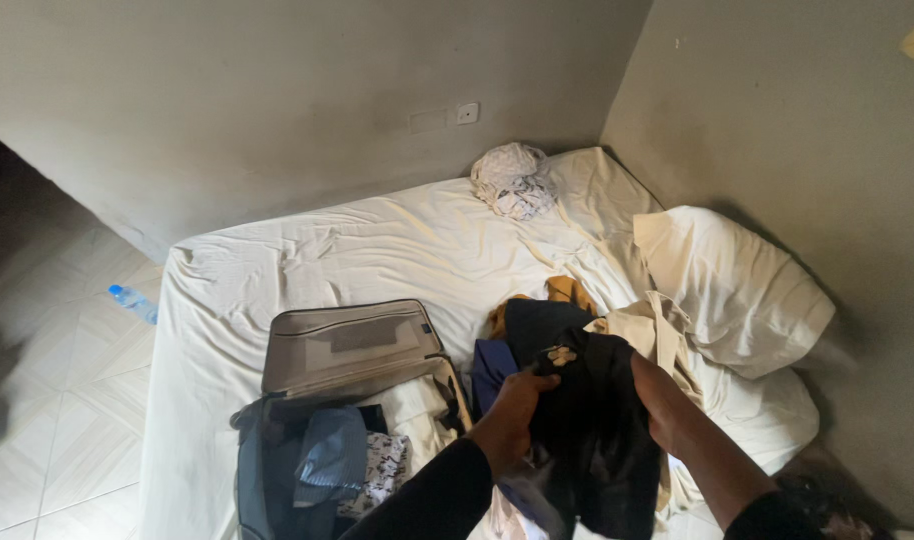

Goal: The person unpacks a suitcase placed on a bed, removing various clothing items one by one. They take out a white shirt, a yellow shirt, a black shirt, a beige shirt, a dark shirt, a striped shirt, and a pair of jeans, placing each item on the bed beside the suitcase.

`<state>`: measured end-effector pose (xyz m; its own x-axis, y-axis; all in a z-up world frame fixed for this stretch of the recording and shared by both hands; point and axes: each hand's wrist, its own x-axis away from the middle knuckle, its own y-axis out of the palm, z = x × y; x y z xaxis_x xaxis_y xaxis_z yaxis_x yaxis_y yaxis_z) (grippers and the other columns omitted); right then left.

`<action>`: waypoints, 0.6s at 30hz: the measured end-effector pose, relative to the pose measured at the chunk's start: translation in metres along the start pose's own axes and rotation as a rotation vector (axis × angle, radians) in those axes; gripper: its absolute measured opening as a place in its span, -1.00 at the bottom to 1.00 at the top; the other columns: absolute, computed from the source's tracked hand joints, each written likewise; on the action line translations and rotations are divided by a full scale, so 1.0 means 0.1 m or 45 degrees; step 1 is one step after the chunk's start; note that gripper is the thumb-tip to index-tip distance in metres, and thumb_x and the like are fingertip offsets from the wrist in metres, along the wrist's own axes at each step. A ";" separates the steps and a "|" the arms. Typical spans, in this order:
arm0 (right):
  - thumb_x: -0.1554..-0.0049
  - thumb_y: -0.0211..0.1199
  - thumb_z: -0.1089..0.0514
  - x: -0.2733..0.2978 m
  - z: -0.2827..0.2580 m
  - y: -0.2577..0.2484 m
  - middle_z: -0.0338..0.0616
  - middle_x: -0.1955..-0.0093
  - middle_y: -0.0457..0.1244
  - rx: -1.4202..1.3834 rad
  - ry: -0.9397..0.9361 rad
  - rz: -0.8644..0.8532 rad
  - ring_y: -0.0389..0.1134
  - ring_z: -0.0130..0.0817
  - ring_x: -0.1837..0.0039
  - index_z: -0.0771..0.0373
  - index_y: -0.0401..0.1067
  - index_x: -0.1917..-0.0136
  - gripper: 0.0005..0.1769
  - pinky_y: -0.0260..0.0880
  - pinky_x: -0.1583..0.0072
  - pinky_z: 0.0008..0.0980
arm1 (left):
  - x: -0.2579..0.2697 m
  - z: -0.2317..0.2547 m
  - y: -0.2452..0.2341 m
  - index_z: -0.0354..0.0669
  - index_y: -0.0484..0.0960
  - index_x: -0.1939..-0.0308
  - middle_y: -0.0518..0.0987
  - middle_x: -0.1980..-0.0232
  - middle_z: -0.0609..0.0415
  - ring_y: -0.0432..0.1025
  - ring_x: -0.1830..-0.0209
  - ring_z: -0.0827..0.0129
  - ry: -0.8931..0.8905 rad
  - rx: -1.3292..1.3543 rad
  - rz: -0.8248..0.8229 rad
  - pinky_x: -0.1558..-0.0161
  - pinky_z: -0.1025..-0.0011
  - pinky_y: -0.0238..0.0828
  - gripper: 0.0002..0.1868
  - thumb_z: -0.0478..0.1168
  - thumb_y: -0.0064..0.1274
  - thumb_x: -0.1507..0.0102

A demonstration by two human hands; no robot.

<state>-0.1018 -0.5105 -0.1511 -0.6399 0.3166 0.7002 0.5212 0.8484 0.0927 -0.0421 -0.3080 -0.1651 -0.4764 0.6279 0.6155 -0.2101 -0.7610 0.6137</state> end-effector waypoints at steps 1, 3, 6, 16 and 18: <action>-0.35 -0.17 -0.12 0.09 -0.07 -0.03 -0.11 -0.15 0.41 0.019 0.003 0.034 0.40 -0.23 -0.16 0.20 0.46 -0.25 -0.48 0.38 -0.22 -0.19 | -0.05 -0.02 0.05 -0.18 0.64 -0.06 0.66 0.14 -0.01 0.54 0.25 0.20 0.005 0.052 -0.046 0.11 0.20 0.54 -0.72 -0.15 0.02 -0.33; -0.36 -0.18 -0.15 0.19 -0.17 -0.06 -0.11 -0.16 0.40 0.079 0.004 0.108 0.40 -0.21 -0.18 0.18 0.44 -0.27 -0.48 0.37 -0.24 -0.17 | -0.11 -0.08 0.14 -0.10 0.55 -0.14 0.64 0.02 0.00 0.54 0.12 0.23 0.016 0.022 0.088 0.00 0.21 0.52 -0.71 -0.18 -0.01 -0.35; -0.36 -0.12 -0.13 0.15 -0.30 -0.13 0.03 -0.10 0.39 0.167 0.086 0.179 0.40 -0.06 -0.12 0.24 0.43 -0.23 -0.51 0.40 -0.22 -0.01 | -0.26 -0.16 0.25 -0.06 0.45 -0.23 0.58 -0.11 -0.05 0.50 -0.02 0.19 0.018 -0.049 0.138 -0.10 0.20 0.50 -0.65 -0.18 -0.06 -0.36; -0.22 0.17 -0.06 -1.05 -0.48 -0.88 -0.12 -0.12 0.35 -0.155 -0.248 0.067 0.33 -0.17 -0.10 0.18 0.45 -0.18 -0.63 0.36 -0.12 -0.11 | -0.52 -0.20 0.46 0.02 0.38 -0.37 0.53 -0.23 0.03 0.40 -0.20 0.23 0.238 0.016 -0.061 -0.27 0.24 0.33 -0.47 -0.11 0.01 -0.31; -0.20 0.20 -0.05 -1.03 -0.45 -0.84 -0.13 -0.16 0.34 -0.038 -0.248 0.119 0.30 -0.17 -0.13 0.15 0.41 -0.20 -0.63 0.32 -0.09 -0.11 | -0.47 -0.20 0.42 0.07 0.32 -0.42 0.49 -0.21 0.00 0.36 -0.18 0.23 0.153 -0.065 0.061 -0.33 0.15 0.29 -0.43 -0.09 0.02 -0.33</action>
<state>-0.0544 -0.6331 -0.1992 -0.6835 0.4714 0.5573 0.5979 0.7995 0.0571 -0.0455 -0.3725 -0.1781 -0.5854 0.5686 0.5779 -0.2263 -0.7991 0.5570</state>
